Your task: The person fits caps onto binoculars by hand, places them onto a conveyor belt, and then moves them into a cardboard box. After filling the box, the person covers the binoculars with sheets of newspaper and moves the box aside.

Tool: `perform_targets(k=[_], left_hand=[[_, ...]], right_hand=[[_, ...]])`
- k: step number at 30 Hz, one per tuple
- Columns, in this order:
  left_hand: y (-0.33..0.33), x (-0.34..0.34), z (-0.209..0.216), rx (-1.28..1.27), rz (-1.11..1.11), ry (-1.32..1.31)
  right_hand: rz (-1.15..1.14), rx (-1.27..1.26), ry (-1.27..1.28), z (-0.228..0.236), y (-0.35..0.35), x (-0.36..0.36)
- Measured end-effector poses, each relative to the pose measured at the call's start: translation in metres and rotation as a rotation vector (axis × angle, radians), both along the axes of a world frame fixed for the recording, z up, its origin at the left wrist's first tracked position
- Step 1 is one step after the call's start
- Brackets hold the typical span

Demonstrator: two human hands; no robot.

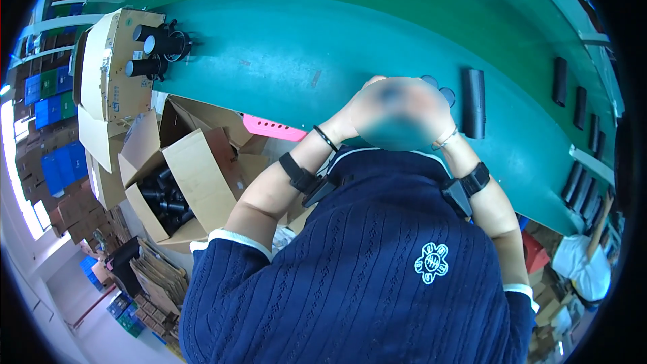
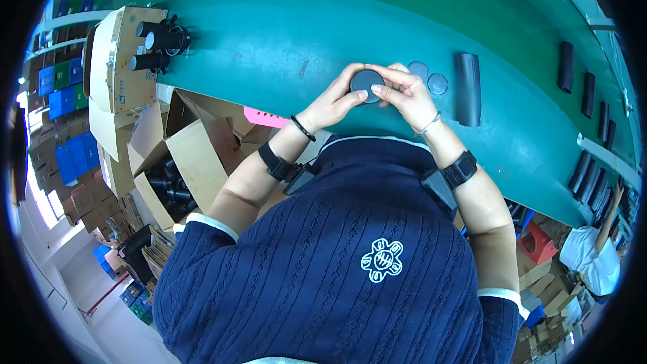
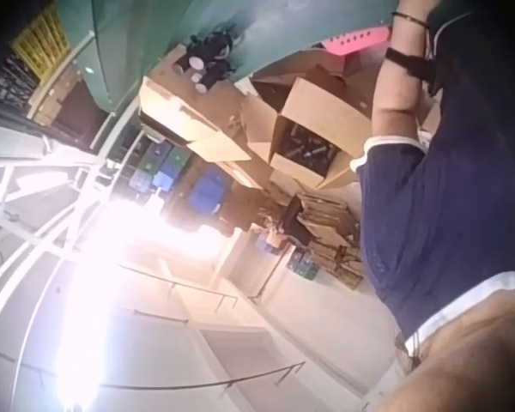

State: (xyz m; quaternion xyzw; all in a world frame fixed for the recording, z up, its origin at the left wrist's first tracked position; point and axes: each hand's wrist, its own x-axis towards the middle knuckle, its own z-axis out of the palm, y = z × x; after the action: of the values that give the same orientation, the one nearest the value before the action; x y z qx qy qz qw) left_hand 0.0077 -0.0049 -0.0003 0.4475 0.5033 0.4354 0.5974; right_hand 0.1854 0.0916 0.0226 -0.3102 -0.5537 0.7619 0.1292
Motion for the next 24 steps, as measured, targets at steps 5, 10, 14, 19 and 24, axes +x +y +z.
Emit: perform_targets(k=[5, 10, 14, 19, 24], left_hand=[[0.002, -0.005, 0.002, 0.042, -0.031, 0.041], [0.001, -0.004, 0.003, 0.118, 0.036, 0.165], [0.008, 0.002, 0.015, 0.311, 0.131, 0.432], [0.011, 0.007, 0.020, 0.253, 0.118, 0.358], [0.011, 0.003, 0.014, 0.278, 0.110, 0.446]], right_hand=[[-0.002, -0.178, 0.053, -0.005, 0.003, -0.002], [-0.003, -0.257, 0.093, -0.003, 0.001, 0.003], [-0.011, -0.184, 0.035, -0.002, 0.006, 0.001], [-0.040, 0.063, 0.007, -0.009, 0.007, 0.001], [-0.037, -0.297, 0.110, -0.016, 0.007, 0.005]])
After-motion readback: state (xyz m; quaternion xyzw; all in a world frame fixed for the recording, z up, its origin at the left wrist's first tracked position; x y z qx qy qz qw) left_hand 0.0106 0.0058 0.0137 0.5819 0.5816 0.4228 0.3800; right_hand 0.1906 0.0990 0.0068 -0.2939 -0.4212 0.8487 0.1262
